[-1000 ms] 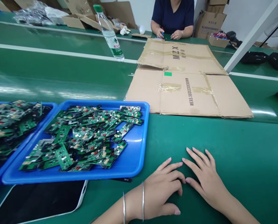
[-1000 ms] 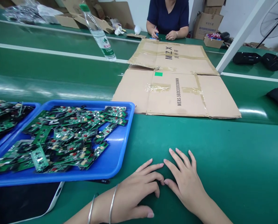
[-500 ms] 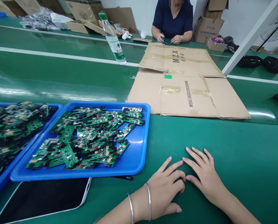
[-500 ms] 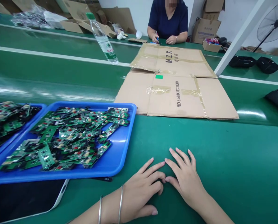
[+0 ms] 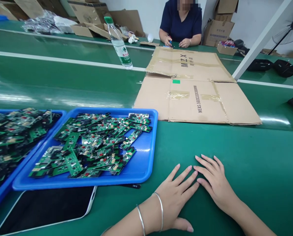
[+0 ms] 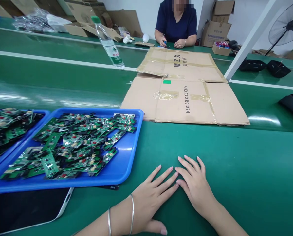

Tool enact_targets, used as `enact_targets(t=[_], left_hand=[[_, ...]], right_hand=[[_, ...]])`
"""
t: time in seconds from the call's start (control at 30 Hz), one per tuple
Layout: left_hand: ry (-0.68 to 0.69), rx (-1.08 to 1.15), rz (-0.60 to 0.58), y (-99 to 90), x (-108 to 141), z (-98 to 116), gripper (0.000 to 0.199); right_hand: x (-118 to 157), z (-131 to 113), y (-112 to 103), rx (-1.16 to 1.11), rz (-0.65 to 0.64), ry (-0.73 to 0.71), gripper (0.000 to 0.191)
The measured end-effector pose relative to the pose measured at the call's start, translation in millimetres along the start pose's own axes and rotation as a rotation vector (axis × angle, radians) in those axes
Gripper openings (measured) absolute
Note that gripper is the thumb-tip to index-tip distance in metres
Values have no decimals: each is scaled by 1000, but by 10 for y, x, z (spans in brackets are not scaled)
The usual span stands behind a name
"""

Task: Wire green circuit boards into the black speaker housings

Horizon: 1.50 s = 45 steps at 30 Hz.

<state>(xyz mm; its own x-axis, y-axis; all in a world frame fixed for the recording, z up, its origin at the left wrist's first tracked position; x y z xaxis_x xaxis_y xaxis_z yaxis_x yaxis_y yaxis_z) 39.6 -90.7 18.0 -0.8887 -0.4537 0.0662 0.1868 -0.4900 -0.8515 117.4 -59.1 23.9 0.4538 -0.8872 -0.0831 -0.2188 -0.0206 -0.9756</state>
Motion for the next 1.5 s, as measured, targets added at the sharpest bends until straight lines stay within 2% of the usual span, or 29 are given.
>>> enact_targets(t=[0.17,0.37,0.7,0.9,1.03,1.17,1.33,1.5], left_hand=[[-3,48,-5,-14,-4,-23,84],[-25,155,4,-80,-37,-58,79],[-58,291,-62,-160,-77,-91,71],[-130,225,-42,-143,-87,-132,75],[-112,230,-81,-106,-82,-106,71],[-131,211,-37,-150,-76,-144,72],[-83,257,-101,-111,-68,-118,70],[-126,237,-120,-92,-62,-150,70]], right_hand=[[11,0,-20,-41,-7,3,29],[-3,-119,-50,-12,-28,-93,40],[-39,-133,-11,37,-70,-68,52],[-56,-141,-37,34,-69,-51,53],[-63,-138,-24,36,-87,-41,53],[-61,-137,-30,28,-75,-48,52],[-56,-110,-15,9,-78,-31,56],[-48,-84,15,-15,-97,-13,57]])
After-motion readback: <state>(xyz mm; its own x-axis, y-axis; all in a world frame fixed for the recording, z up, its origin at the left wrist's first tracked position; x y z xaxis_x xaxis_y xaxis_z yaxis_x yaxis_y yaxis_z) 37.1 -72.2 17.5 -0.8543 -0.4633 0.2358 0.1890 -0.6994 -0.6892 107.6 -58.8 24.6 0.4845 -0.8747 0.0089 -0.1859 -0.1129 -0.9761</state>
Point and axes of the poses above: each hand's wrist, its own x-axis away from the middle knuckle, its own y-axis out of the palm, z = x × y, the point moved 10 cm from there along -x, towards the middle knuckle, and after that the axes turned 1 degree about z, right-handed, at the moved point
